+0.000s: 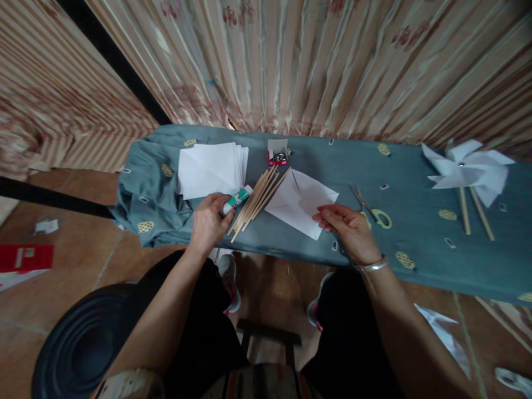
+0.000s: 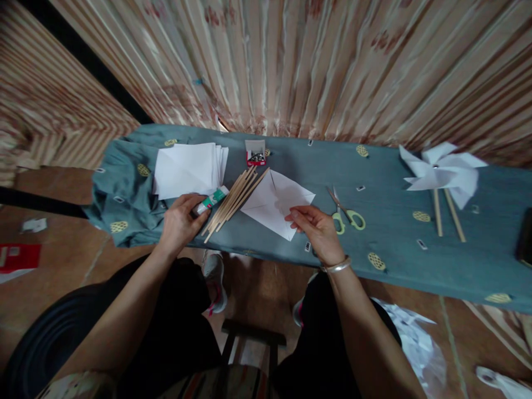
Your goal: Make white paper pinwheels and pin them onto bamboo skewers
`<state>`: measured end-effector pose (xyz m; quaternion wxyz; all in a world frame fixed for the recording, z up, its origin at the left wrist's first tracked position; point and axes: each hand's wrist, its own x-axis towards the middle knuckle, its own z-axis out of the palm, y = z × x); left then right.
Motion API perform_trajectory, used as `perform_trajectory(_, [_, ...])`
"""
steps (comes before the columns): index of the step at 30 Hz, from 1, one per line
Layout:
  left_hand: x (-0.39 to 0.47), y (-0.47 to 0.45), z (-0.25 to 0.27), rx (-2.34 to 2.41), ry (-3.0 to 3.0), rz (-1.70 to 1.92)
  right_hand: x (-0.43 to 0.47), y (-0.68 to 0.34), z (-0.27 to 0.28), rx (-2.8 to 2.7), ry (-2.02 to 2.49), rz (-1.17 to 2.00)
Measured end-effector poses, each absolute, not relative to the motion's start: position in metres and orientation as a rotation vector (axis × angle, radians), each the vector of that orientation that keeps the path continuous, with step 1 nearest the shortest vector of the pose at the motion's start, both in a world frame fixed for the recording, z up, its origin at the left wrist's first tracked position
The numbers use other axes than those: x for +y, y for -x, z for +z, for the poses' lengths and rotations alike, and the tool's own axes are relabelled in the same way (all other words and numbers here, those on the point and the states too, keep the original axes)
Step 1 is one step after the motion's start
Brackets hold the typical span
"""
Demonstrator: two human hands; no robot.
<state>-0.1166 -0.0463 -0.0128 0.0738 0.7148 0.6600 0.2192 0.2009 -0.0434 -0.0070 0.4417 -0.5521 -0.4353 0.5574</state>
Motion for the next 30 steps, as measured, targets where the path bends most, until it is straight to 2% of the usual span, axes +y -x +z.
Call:
perform_trajectory(6, [-0.046, 0.123, -0.015, 2.017, -2.146, 0.652, -0.044, -0.197, -0.005, -1.101, 1.348, 1.399])
perform_trajectory(10, [-0.049, 0.12, -0.009, 1.961, -2.218, 0.823, -0.04, -0.201, -0.011, -1.159, 1.358, 1.297])
perform_trajectory(14, [-0.052, 0.092, -0.006, 1.61, -2.373, 1.003, -0.04, -0.212, -0.019, -1.337, 1.487, 0.954])
perform_trajectory(17, [-0.051, 0.058, -0.012, 1.277, -2.503, 0.906, -0.042, -0.217, -0.021, -1.604, 1.544, 0.622])
perform_trajectory(19, [-0.049, 0.036, -0.016, 1.159, -2.569, 0.834, -0.043, -0.218, -0.021, -1.771, 1.469, 0.526])
perform_trajectory(25, [-0.04, 0.006, -0.02, 1.095, -2.624, 0.622, -0.043, -0.219, -0.029, -2.062, 1.309, 0.567])
perform_trajectory(30, [-0.034, 0.006, -0.027, 1.074, -2.62, 0.594, -0.043, -0.221, -0.034, -2.119, 1.294, 0.582])
